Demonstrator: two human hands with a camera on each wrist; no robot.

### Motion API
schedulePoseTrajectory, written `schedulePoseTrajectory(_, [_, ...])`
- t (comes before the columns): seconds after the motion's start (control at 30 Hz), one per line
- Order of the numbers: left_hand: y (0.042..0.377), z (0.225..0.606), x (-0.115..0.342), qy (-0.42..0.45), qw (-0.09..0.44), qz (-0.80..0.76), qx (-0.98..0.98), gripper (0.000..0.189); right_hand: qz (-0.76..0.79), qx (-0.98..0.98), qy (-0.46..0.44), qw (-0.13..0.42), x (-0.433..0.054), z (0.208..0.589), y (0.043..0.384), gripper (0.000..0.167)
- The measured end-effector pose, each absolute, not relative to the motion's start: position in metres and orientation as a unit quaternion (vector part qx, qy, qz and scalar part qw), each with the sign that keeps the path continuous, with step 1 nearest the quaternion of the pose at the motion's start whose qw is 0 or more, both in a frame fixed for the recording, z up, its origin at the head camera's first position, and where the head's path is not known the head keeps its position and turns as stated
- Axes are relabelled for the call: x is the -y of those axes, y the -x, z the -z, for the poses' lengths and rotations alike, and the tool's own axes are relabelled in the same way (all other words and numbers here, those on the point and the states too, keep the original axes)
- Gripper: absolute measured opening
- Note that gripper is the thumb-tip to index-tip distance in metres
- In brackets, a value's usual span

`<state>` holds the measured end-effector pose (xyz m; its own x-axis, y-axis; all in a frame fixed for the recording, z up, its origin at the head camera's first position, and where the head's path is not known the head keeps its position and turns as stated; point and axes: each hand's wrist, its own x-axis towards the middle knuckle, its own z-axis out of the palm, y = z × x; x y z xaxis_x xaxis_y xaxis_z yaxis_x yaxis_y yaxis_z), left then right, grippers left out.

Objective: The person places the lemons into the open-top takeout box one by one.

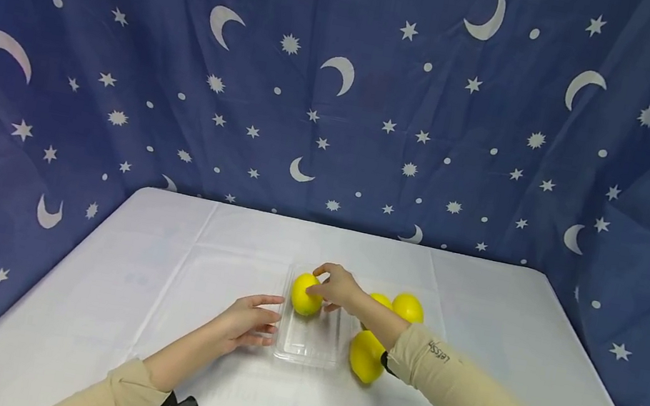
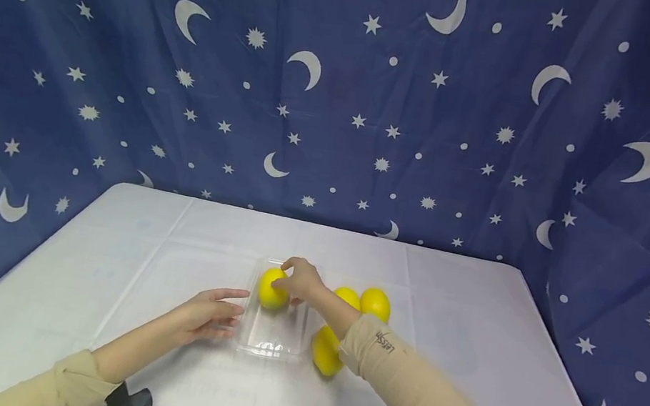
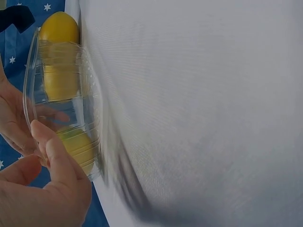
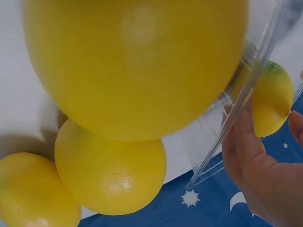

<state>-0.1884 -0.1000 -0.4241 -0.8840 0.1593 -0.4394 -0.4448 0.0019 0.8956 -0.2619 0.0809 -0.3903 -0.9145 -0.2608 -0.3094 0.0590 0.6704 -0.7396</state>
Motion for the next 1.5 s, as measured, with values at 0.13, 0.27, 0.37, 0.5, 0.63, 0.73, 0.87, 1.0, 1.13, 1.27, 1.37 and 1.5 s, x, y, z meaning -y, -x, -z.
schedulePoseTrajectory(0.13, [0.186,0.425,0.099,0.109,0.222,-0.696,-0.674,0.044,0.404,-0.893,0.067,0.188,-0.083,0.394,0.257,0.043])
schedulePoseTrajectory(0.27, [0.186,0.424,0.098,0.109,0.216,-0.693,-0.679,0.046,0.424,-0.884,0.082,0.176,-0.086,0.393,0.257,0.043])
schedulePoseTrajectory(0.37, [0.186,0.424,0.098,0.111,0.208,-0.691,-0.684,0.046,0.441,-0.876,0.098,0.167,-0.088,0.389,0.258,0.042])
schedulePoseTrajectory(0.5, [0.187,0.425,0.097,0.113,0.204,-0.689,-0.686,0.047,0.454,-0.869,0.109,0.162,-0.093,0.384,0.258,0.041])
schedulePoseTrajectory(0.63, [0.187,0.426,0.097,0.111,0.206,-0.689,-0.686,0.047,0.464,-0.864,0.109,0.164,-0.097,0.381,0.256,0.039])
schedulePoseTrajectory(0.73, [0.186,0.426,0.097,0.110,0.207,-0.689,-0.685,0.047,0.477,-0.855,0.111,0.170,-0.100,0.380,0.255,0.037])
schedulePoseTrajectory(0.87, [0.187,0.426,0.097,0.112,0.207,-0.691,-0.683,0.047,0.492,-0.844,0.114,0.180,-0.105,0.378,0.255,0.038])
schedulePoseTrajectory(1.0, [0.187,0.426,0.098,0.111,0.206,-0.694,-0.681,0.048,0.512,-0.831,0.101,0.194,-0.109,0.373,0.254,0.037])
schedulePoseTrajectory(1.13, [0.188,0.427,0.098,0.108,0.207,-0.694,-0.681,0.048,0.529,-0.818,0.102,0.199,-0.112,0.366,0.251,0.035])
schedulePoseTrajectory(1.27, [0.188,0.426,0.098,0.101,0.208,-0.695,-0.681,0.049,0.543,-0.808,0.110,0.200,-0.115,0.361,0.248,0.035])
schedulePoseTrajectory(1.37, [0.187,0.426,0.098,0.098,0.209,-0.694,-0.682,0.049,0.552,-0.801,0.114,0.201,-0.118,0.360,0.246,0.035])
schedulePoseTrajectory(1.5, [0.186,0.427,0.098,0.099,0.209,-0.694,-0.682,0.049,0.561,-0.795,0.108,0.203,-0.122,0.360,0.242,0.034])
